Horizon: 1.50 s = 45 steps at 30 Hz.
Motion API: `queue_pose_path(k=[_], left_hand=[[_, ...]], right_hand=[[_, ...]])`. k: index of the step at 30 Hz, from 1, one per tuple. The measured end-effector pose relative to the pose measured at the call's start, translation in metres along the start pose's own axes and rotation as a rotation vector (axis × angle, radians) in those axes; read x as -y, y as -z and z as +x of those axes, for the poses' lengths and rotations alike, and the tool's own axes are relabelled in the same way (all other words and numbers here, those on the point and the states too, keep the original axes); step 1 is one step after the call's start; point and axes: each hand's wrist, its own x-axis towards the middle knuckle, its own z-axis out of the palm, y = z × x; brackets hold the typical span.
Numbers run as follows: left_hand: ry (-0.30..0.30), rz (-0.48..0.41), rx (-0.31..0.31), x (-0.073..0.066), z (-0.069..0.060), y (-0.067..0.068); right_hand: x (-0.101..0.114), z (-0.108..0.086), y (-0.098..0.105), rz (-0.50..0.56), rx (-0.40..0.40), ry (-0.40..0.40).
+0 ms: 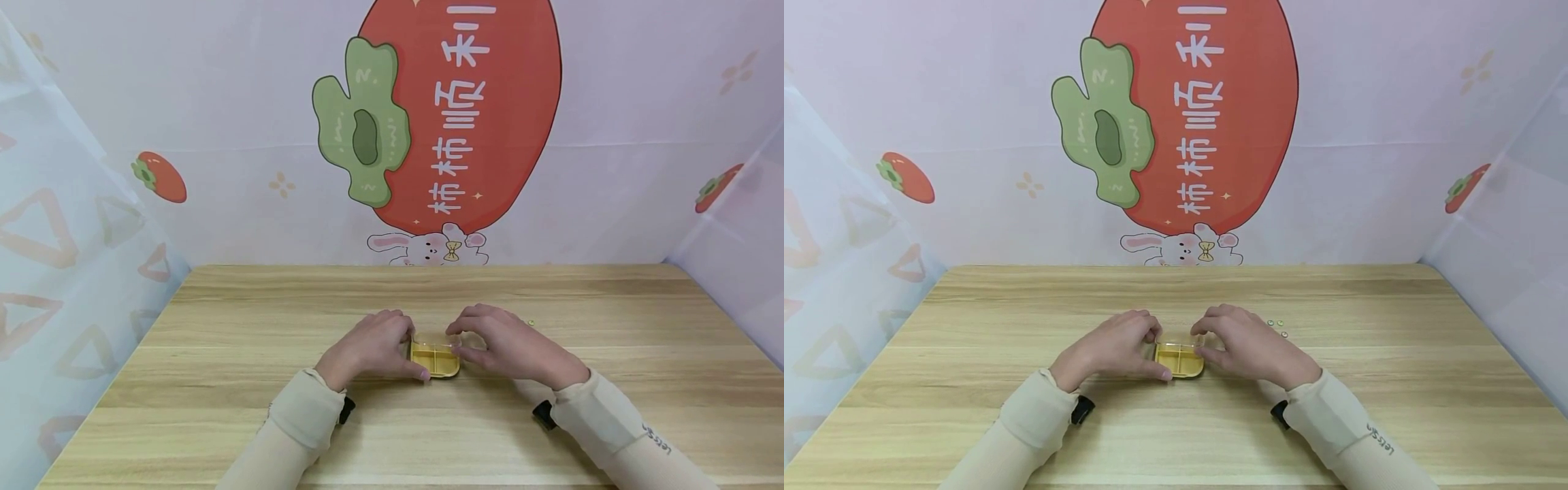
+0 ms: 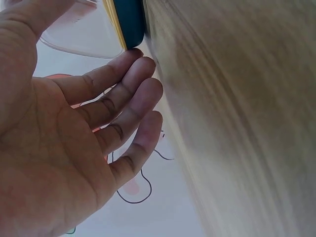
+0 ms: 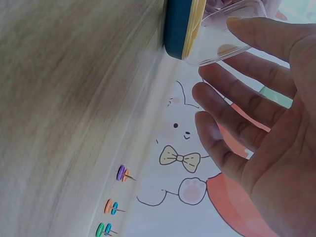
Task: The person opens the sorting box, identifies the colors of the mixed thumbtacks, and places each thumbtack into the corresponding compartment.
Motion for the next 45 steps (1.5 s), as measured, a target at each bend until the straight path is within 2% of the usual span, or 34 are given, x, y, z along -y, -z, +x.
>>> queue_pose_path(k=[8, 14, 23, 36, 45], left_hand=[[0.014, -0.014, -0.009, -0.001, 0.0, -0.001], [0.027, -0.026, -0.013, -0.001, 0.0, -0.001], [0.033, -0.055, -0.029, -0.001, 0.001, -0.002], [0.033, -0.069, -0.037, -0.001, 0.001, -0.002], [0.035, -0.036, -0.042, -0.003, 0.002, 0.0]], right_hand=[[-0.002, 0.0, 0.0, 0.029, -0.003, 0.01], [-0.008, 0.0, -0.002, 0.11, -0.006, 0.016], [-0.015, 0.002, -0.004, 0.226, -0.039, -0.023], [-0.015, 0.006, -0.009, 0.262, -0.117, -0.132], [-0.011, 0.008, -0.012, 0.275, -0.171, -0.175]])
